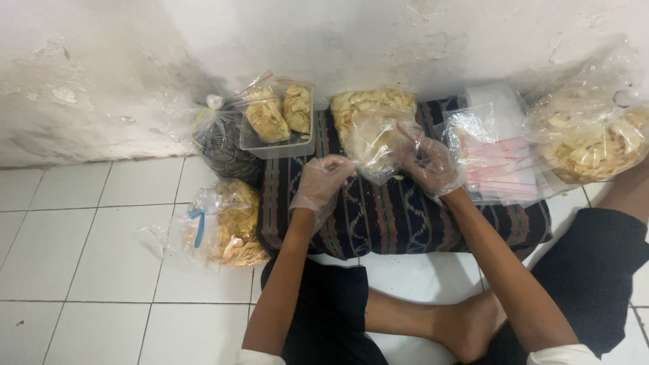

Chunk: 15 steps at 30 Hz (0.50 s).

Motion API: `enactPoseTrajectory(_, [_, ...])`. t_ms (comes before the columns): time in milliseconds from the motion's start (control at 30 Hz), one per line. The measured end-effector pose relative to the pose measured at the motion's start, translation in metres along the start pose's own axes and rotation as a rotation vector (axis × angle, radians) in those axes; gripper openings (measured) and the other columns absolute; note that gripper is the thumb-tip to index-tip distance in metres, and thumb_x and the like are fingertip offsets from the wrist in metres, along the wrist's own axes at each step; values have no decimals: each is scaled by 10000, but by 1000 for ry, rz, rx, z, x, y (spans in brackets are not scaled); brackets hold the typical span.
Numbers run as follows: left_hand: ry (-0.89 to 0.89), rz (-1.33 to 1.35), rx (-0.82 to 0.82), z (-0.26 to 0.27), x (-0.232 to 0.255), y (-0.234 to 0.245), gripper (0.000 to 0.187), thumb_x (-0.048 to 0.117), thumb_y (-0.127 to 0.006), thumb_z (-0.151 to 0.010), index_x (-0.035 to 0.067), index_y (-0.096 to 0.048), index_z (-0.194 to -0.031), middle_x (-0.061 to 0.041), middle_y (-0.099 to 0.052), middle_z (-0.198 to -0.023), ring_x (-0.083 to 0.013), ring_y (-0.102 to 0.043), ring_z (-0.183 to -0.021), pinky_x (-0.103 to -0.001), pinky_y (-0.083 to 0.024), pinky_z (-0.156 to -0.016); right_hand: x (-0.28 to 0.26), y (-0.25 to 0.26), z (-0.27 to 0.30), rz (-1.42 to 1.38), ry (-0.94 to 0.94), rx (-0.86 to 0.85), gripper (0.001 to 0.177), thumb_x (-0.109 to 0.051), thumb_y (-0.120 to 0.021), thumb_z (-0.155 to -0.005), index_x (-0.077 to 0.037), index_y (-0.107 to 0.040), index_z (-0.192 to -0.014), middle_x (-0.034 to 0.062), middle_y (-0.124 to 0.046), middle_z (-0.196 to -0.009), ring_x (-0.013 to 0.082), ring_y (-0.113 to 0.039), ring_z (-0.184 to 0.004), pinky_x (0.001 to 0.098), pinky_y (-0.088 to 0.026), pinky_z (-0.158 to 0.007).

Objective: Manually packaging crackers into plastic bags while wearing protective gloves.

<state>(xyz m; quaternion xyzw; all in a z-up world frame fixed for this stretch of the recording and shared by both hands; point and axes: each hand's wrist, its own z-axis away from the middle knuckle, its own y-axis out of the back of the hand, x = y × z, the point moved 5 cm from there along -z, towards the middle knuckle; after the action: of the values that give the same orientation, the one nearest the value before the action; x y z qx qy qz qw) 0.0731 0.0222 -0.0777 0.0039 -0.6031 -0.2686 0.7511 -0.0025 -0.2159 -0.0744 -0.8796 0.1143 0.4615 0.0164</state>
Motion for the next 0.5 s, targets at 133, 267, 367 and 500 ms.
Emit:
enactPoseTrajectory(133, [-103, -52, 6, 6, 3, 0, 363, 553, -795, -763, 244, -774, -952, -19, -758, -719, -161, -756, -802, -346, -577, -840, -8, 0, -2, 90, 22, 41, 138, 18, -801, -847, 45, -675, -896, 215, -704, -1256, 307, -631, -1208, 397, -527, -941])
enactPoseTrajectory(267, [-169, 29, 15, 18, 2, -7, 369, 456, -783, -809, 145, -733, -1002, -92, -789, -831, -193, -747, -798, -374, -574, -749, -22, -4, -6, 204, 43, 87, 159, -21, -815, -853, 34, -666, -858, 190, -732, -1178, 309, -674, -1098, 384, -539, -838])
enactPoseTrajectory(367, [-114, 20, 30, 25, 9, -6, 273, 398, -738, -858, 169, -731, -1006, -61, -801, -840, -168, -744, -814, -334, -570, -749, -33, -6, -6, 285, 55, 129, 182, -48, -825, -857, 27, -661, -833, 173, -751, -1127, 310, -703, -1024, 375, -546, -769])
enactPoseTrajectory(500, [-91, 215, 67, 10, 14, 6, 344, 420, -669, -909, 141, -694, -1108, -59, -801, -987, -124, -702, -824, -254, -522, -673, -43, -11, -12, 363, 83, 157, 210, -74, -835, -862, 19, -655, -808, 157, -770, -1075, 311, -732, -950, 366, -554, -701])
